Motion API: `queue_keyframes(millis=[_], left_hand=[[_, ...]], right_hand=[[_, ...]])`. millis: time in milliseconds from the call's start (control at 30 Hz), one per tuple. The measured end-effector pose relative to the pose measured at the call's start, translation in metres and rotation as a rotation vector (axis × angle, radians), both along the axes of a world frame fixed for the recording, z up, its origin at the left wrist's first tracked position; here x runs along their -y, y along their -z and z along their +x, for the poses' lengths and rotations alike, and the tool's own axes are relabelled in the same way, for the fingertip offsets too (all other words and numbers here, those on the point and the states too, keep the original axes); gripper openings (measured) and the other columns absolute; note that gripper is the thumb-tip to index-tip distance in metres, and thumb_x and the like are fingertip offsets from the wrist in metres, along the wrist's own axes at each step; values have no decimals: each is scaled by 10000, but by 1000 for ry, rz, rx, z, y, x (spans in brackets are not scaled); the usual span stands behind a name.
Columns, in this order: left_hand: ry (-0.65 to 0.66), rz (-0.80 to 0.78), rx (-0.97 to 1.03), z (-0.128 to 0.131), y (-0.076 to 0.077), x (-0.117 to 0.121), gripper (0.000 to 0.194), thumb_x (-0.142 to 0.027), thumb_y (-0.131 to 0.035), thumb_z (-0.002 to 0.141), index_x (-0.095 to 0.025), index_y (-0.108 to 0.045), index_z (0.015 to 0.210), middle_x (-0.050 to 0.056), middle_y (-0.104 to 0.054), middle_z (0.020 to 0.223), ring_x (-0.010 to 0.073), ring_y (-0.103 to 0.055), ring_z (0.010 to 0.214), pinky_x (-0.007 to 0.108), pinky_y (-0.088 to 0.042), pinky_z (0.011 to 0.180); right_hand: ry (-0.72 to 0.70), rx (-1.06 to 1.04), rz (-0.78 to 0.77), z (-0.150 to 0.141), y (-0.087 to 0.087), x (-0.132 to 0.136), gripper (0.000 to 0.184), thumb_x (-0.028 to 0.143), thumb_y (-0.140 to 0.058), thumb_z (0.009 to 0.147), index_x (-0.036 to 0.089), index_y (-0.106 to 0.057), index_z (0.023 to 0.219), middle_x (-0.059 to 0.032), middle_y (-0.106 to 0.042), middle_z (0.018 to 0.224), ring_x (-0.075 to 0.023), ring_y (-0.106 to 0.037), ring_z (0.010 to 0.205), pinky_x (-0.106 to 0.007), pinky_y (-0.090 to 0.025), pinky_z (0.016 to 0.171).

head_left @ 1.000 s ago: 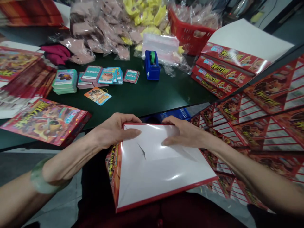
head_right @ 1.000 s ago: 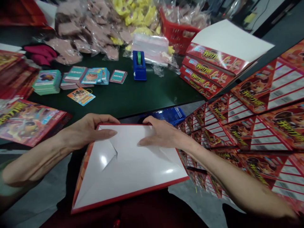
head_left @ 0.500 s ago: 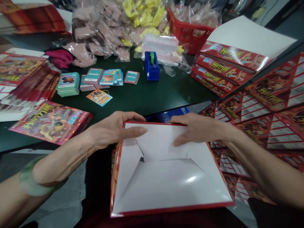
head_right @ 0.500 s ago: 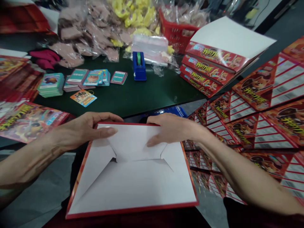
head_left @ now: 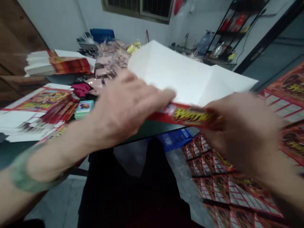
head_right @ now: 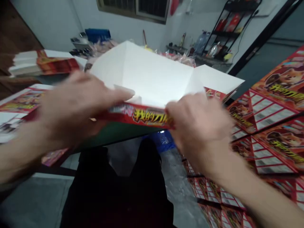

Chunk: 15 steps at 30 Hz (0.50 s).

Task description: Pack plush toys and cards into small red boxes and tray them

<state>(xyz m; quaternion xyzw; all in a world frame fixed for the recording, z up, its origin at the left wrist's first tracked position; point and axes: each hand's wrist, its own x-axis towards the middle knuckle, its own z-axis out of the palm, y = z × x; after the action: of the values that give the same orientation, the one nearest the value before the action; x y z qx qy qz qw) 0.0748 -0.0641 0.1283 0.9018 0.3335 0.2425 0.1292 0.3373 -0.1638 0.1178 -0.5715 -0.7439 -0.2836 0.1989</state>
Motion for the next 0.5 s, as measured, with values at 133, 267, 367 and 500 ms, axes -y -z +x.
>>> queue_keyframes(millis=[133,267,367,500], left_hand=[[212,418,-283,1,76,-16,361,-114,-350,876,-203,-538,1171,82,-651,1073,220,-583,985,466,-366,958],[229,256,-432,-13,121,-19,369,-66,-460,798,-164,-513,1150,114,-646,1007,220,-594,959,429,-392,936],[257,155,-376,-20,118,-9,418,-124,-525,780,-157,-464,1192,133,-599,1117,237,-567,1043,418,-411,937],[200,135,-140,-11,104,-13,446,-196,-471,843,-147,-375,1276,149,-506,1275,237,-480,1191,398,-437,961]], right_hand=[[-44,141,105,-38,85,-26,152,162,-449,874,167,-593,922,-81,-597,836,-189,-493,727,-316,-362,607],[-98,48,-192,-53,128,-29,287,114,-464,850,144,-533,1127,-144,-585,1092,-232,-549,892,-342,-425,721],[-103,-11,-321,-57,131,-26,528,149,-565,799,140,-397,1299,-195,-510,1241,-292,-524,1055,-399,-438,818],[-79,-19,-505,-61,128,-32,589,189,-681,718,144,-435,1251,-203,-486,1282,-322,-506,1109,-442,-454,852]])
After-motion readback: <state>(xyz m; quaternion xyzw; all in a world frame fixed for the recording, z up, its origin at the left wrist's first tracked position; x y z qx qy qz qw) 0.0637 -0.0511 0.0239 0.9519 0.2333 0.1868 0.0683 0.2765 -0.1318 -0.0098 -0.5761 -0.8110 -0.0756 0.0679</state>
